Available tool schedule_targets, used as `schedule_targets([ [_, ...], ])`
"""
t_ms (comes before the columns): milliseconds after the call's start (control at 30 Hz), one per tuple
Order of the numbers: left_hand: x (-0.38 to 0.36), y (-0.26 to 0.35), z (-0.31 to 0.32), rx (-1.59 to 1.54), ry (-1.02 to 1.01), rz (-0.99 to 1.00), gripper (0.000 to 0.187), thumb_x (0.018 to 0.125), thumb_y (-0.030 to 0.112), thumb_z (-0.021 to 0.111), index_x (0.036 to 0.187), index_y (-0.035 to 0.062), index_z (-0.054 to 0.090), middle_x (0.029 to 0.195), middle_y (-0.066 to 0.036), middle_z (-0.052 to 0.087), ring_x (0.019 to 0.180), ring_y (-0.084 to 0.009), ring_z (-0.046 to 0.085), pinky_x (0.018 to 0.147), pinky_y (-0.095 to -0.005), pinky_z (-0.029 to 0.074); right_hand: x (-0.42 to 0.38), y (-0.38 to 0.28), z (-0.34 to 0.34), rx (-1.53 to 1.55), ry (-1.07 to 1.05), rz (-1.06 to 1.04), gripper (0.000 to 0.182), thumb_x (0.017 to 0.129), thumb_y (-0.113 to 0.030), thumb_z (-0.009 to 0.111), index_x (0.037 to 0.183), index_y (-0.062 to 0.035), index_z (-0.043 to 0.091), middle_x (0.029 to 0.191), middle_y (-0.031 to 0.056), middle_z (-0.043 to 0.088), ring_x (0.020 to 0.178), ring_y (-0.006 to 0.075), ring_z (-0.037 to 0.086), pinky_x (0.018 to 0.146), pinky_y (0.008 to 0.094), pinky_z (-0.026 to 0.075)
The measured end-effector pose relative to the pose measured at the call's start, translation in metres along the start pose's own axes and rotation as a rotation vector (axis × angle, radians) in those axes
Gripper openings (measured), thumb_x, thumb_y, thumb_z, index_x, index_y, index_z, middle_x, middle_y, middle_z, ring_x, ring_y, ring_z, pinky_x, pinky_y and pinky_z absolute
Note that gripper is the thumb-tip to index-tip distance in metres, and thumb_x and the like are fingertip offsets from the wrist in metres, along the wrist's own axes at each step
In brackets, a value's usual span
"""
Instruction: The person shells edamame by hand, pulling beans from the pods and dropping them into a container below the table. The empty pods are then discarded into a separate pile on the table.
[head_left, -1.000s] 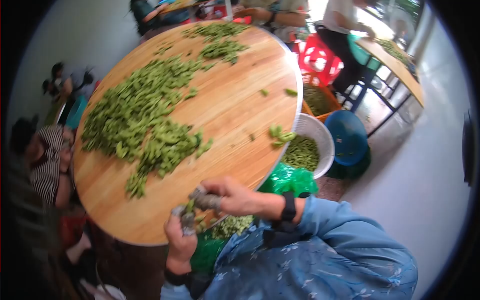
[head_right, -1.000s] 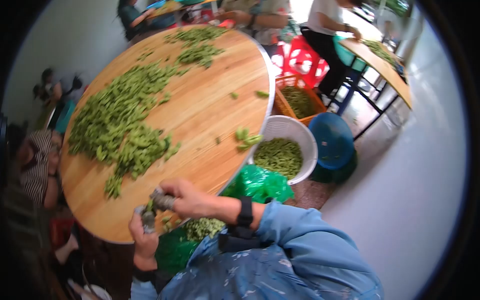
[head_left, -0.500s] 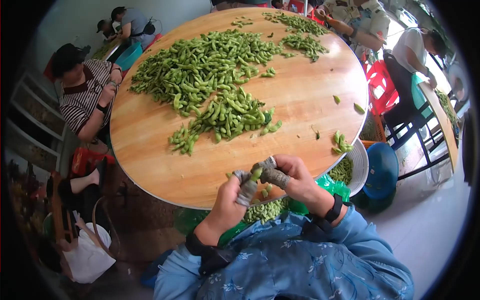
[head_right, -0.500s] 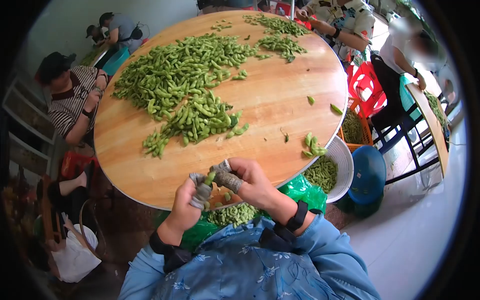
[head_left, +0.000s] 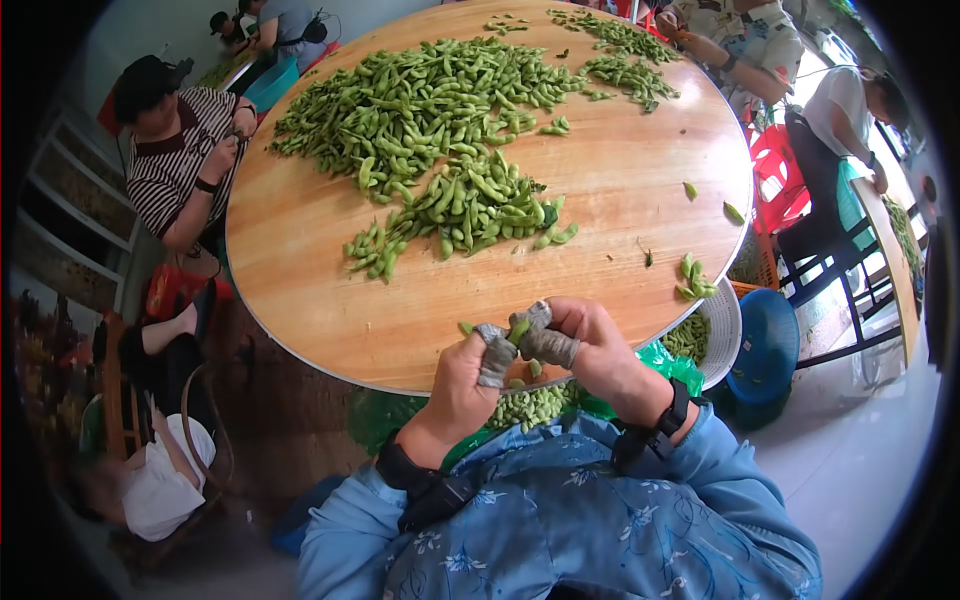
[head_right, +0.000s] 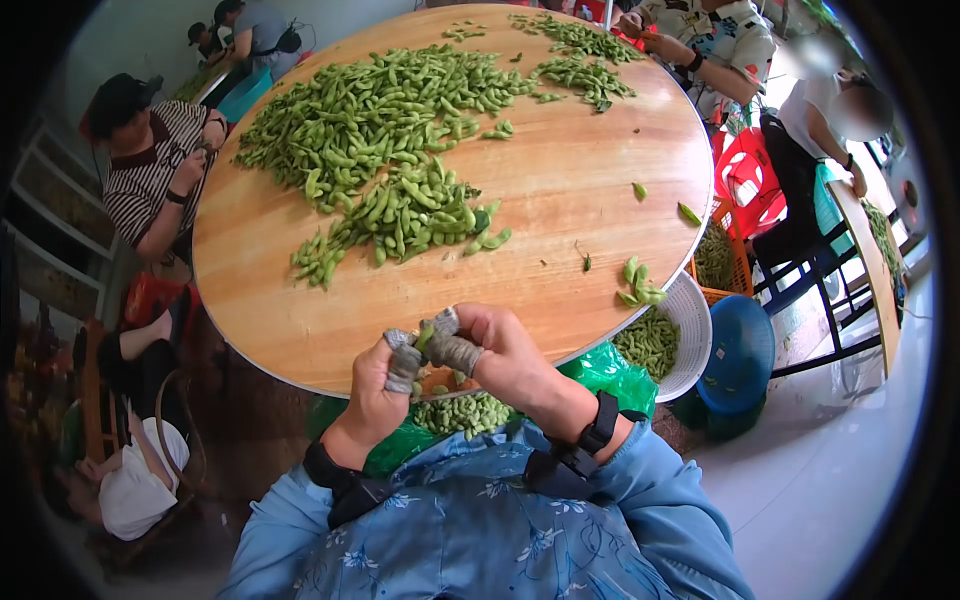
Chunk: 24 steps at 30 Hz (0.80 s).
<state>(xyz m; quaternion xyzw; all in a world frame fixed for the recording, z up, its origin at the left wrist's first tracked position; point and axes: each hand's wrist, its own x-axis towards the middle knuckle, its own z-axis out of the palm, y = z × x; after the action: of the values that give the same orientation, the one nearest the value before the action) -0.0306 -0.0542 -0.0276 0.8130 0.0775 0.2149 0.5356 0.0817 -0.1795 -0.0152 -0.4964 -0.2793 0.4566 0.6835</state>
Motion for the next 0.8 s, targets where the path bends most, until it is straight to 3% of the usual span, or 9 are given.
schedule_targets([
  [67, -0.002, -0.005, 0.003, -0.119, 0.066, -0.063, 0.01, 0.085, 0.007, 0.048, 0.084, -0.0017, 0.053, 0.068, -0.012, 0.058, 0.064, -0.0187, 0.056, 0.06, -0.0291, 0.043, 0.001, 0.001, 0.0, -0.031, -0.015, -0.041, 0.015, 0.085, -0.011, 0.055, 0.094, 0.0003, 0.056, 0.085, 0.0009, 0.06, 0.079, 0.0065, 0.054, 0.071, 0.0214, 0.044],
  [200, 0.005, 0.007, -0.003, -0.095, 0.021, -0.099, 0.008, 0.083, 0.006, 0.05, 0.086, -0.0011, 0.052, 0.07, -0.014, 0.057, 0.064, -0.0251, 0.057, 0.059, -0.032, 0.044, 0.003, -0.002, 0.001, 0.002, 0.022, -0.067, 0.015, 0.085, -0.012, 0.056, 0.093, 0.0008, 0.056, 0.085, 0.0012, 0.06, 0.078, 0.0065, 0.054, 0.07, 0.0214, 0.044],
  [267, 0.009, 0.013, -0.006, 0.338, -0.017, 0.214, 0.012, 0.079, 0.005, 0.053, 0.089, -0.0005, 0.051, 0.071, -0.016, 0.056, 0.064, -0.0331, 0.056, 0.059, -0.0359, 0.044, 0.003, -0.007, 0.001, 0.043, 0.023, -0.113, 0.015, 0.085, -0.012, 0.056, 0.093, 0.0006, 0.056, 0.084, 0.0011, 0.06, 0.077, 0.0063, 0.054, 0.069, 0.0212, 0.044],
  [400, 0.006, 0.003, -0.009, 0.446, -0.035, 0.308, 0.017, 0.076, 0.003, 0.055, 0.092, 0.0001, 0.051, 0.073, -0.019, 0.055, 0.067, -0.0393, 0.053, 0.06, -0.0388, 0.043, 0.001, -0.007, 0.001, 0.014, -0.004, 0.04, 0.016, 0.085, -0.013, 0.056, 0.094, 0.0005, 0.056, 0.084, 0.001, 0.06, 0.076, 0.0063, 0.054, 0.068, 0.0216, 0.044],
  [467, 0.001, 0.002, -0.006, 0.149, -0.061, 0.018, 0.011, 0.079, 0.005, 0.053, 0.09, 0.0009, 0.052, 0.074, -0.017, 0.055, 0.067, -0.0337, 0.055, 0.061, -0.0364, 0.044, 0.002, -0.002, 0.001, 0.009, 0.001, 0.05, 0.015, 0.085, -0.013, 0.056, 0.094, 0.0003, 0.056, 0.084, 0.0009, 0.06, 0.076, 0.0063, 0.054, 0.067, 0.0218, 0.044],
  [600, 0.0, -0.001, 0.0, -0.093, -0.007, -0.139, 0.007, 0.083, 0.007, 0.049, 0.088, 0.0026, 0.052, 0.074, -0.01, 0.056, 0.066, -0.0224, 0.056, 0.06, -0.0313, 0.044, 0.0, -0.002, 0.005, -0.014, 0.008, -0.031, 0.014, 0.084, -0.012, 0.057, 0.092, -0.0004, 0.056, 0.082, 0.0015, 0.06, 0.073, 0.0072, 0.054, 0.062, 0.0233, 0.044],
  [667, 0.0, -0.006, 0.003, -0.494, 0.055, -0.375, 0.011, 0.087, 0.008, 0.043, 0.086, 0.0037, 0.052, 0.071, -0.001, 0.052, 0.059, -0.0106, 0.049, 0.053, -0.0247, 0.039, 0.0, -0.004, 0.005, -0.035, 0.025, -0.048, 0.013, 0.082, -0.011, 0.058, 0.09, -0.0008, 0.056, 0.08, 0.003, 0.06, 0.07, 0.0086, 0.054, 0.06, 0.024, 0.044],
  [733, 0.004, -0.002, 0.0, -0.707, 0.023, -0.467, 0.012, 0.087, 0.008, 0.041, 0.087, 0.004, 0.052, 0.069, 0.001, 0.05, 0.057, -0.0084, 0.044, 0.051, -0.0227, 0.036, 0.001, -0.005, 0.0, -0.63, 0.021, -0.302, 0.012, 0.077, -0.007, 0.062, 0.086, -0.001, 0.056, 0.078, 0.0088, 0.059, 0.069, 0.014, 0.056, 0.059, 0.0262, 0.044],
  [800, 0.01, -0.002, -0.005, -0.92, -0.011, -0.555, 0.014, 0.087, 0.008, 0.039, 0.088, 0.0043, 0.052, 0.068, 0.004, 0.047, 0.055, -0.0063, 0.04, 0.048, -0.0207, 0.033, 0.007, -0.003, -0.007, -0.852, -0.02, -0.508, 0.013, 0.075, -0.005, 0.062, 0.085, -0.001, 0.055, 0.077, 0.0115, 0.057, 0.069, 0.0169, 0.057, 0.059, 0.0271, 0.044],
])
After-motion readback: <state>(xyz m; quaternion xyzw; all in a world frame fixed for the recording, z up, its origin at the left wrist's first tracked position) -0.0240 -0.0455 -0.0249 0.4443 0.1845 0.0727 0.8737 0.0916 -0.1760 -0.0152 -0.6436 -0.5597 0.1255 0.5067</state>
